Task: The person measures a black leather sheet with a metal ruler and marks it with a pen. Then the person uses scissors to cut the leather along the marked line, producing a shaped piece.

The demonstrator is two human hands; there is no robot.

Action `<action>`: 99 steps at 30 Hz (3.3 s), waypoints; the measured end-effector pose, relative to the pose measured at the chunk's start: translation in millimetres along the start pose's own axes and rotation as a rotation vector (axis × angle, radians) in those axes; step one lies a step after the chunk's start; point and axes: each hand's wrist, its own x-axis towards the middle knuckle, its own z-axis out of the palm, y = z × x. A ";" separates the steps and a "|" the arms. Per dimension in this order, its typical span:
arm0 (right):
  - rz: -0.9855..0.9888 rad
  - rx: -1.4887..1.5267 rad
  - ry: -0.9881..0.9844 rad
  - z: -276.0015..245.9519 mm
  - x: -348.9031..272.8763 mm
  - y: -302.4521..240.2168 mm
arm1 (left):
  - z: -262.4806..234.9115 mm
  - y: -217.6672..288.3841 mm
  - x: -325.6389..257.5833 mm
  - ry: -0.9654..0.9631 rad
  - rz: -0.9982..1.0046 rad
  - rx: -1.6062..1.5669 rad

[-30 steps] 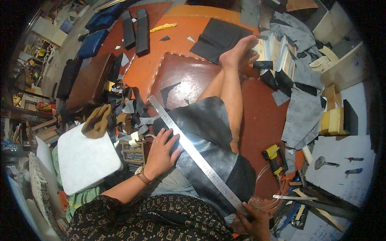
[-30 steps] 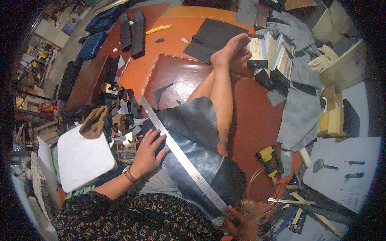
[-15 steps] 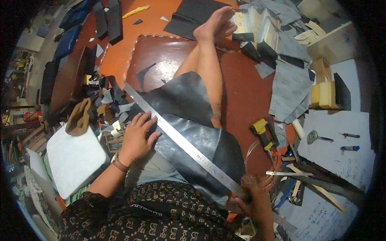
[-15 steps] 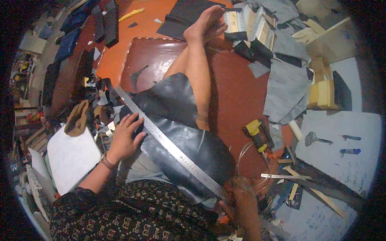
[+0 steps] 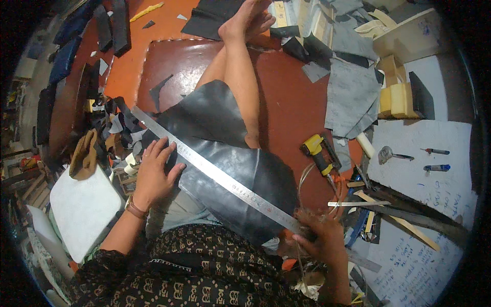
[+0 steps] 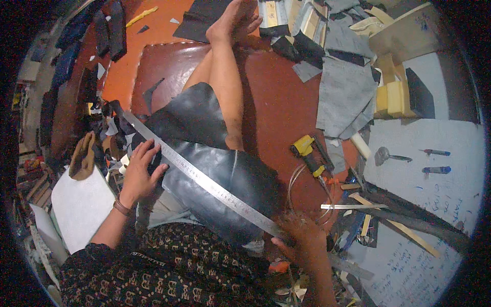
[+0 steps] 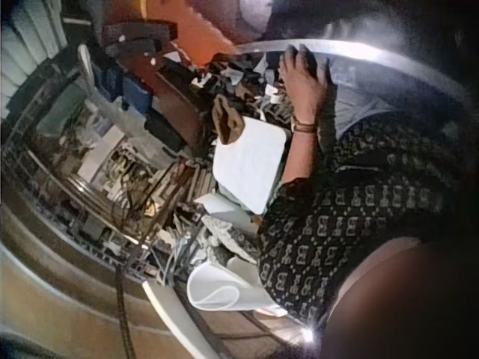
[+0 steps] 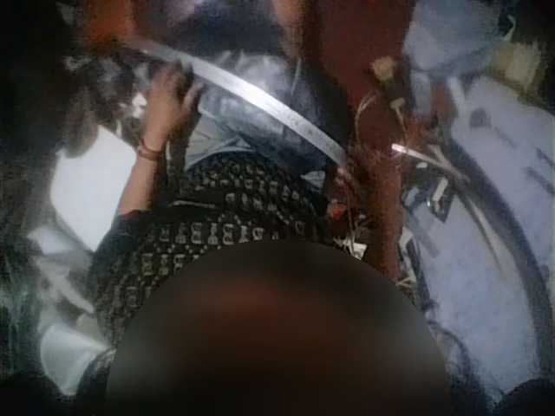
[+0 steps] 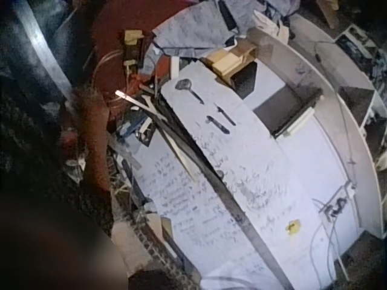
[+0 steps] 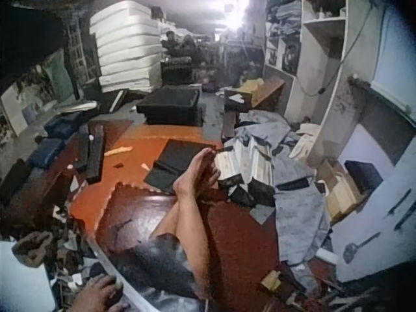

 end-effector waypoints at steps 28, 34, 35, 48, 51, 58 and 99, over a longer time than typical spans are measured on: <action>-0.029 0.377 0.267 19.0 7.4 6.7 | -44.6 -42.6 55.1 -0.420 0.211 0.013; -0.105 0.365 0.289 13.5 5.4 9.3 | -48.0 -41.2 60.7 -0.462 0.228 0.016; -0.108 0.367 0.287 14.2 5.4 10.2 | -46.8 -43.2 60.3 -0.462 0.237 0.019; -0.131 0.351 0.285 10.2 2.3 5.4 | -52.4 -31.8 55.6 -0.471 0.221 0.040; -0.091 0.373 0.247 12.0 2.8 6.6 | -54.0 -29.9 54.1 -0.465 0.221 0.043; -0.101 0.351 0.240 16.0 3.6 10.0 | -43.2 -7.1 36.9 -0.303 0.199 0.110; -0.184 0.586 0.146 49.8 -11.7 40.8 | 17.5 50.1 -6.6 -0.057 -0.144 -0.057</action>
